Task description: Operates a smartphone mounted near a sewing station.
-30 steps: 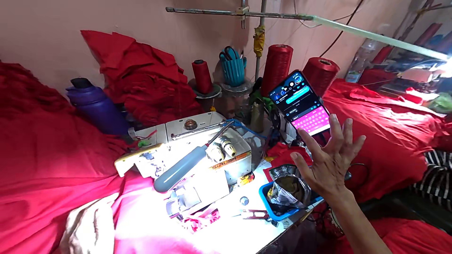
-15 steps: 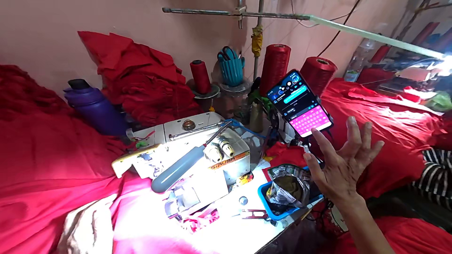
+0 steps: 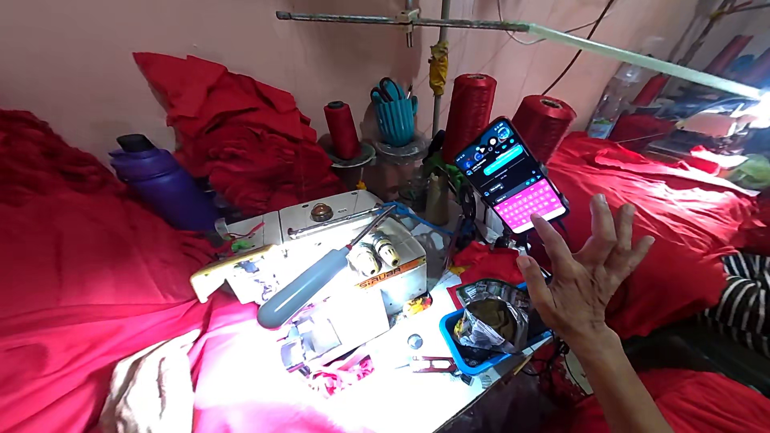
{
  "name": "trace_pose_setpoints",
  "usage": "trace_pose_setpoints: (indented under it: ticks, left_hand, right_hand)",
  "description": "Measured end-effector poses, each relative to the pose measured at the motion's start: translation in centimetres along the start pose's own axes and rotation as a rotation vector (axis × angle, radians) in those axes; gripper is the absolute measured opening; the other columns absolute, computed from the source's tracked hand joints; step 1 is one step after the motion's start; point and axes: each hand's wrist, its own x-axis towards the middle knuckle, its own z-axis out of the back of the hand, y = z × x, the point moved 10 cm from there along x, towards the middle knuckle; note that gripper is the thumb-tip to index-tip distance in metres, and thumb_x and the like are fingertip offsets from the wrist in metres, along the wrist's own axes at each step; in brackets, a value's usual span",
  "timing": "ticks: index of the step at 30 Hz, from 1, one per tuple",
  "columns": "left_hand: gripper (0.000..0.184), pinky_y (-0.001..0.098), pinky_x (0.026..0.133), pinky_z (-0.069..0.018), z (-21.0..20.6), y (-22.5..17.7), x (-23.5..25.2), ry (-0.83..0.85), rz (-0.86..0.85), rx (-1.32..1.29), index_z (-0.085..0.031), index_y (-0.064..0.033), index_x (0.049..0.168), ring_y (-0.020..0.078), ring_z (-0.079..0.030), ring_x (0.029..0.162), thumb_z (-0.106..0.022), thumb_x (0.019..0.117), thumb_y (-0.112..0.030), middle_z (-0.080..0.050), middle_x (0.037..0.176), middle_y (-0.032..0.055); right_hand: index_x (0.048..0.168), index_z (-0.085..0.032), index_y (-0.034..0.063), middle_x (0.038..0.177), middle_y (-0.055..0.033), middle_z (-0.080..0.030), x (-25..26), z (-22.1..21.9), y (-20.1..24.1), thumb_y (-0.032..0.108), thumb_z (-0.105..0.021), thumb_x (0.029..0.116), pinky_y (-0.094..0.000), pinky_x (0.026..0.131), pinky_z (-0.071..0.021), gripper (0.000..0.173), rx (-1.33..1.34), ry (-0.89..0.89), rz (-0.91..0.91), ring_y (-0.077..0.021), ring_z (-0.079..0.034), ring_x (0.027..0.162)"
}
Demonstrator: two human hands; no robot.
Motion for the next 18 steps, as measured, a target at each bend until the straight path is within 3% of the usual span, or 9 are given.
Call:
trace_pose_setpoints:
  ticks: [13, 18]
  left_hand:
    - [0.039, 0.0458, 0.106, -0.0434, 0.01, -0.06, 0.03, -0.005, -0.008, -0.015, -0.065, 0.0165, 0.115, 0.0454, -0.060, 0.115, -0.036, 0.1039, -0.007, -0.064, 0.116, 0.0377]
    - [0.039, 0.0471, 0.106, -0.0431, 0.01, -0.14, 0.02, 0.002, 0.017, -0.012, -0.065, 0.0163, 0.116, 0.0466, -0.060, 0.116, -0.036, 0.1041, -0.006, -0.063, 0.117, 0.0380]
  right_hand:
    - [0.139, -0.063, 0.0265, 0.162, -0.0261, -0.031, 0.57, 0.03, 0.28, 0.062, -0.037, 0.1019, -0.0780, 0.113, 0.0001, 0.057, 0.011, -0.017, 0.008, -0.0494, -0.012, 0.154]
    - [0.132, -0.067, 0.0227, 0.160, -0.0270, -0.033, 0.64, 0.23, 0.38, 0.055, -0.041, 0.1027, -0.0772, 0.114, -0.0018, 0.051, 0.016, -0.035, 0.016, -0.0501, -0.016, 0.153]
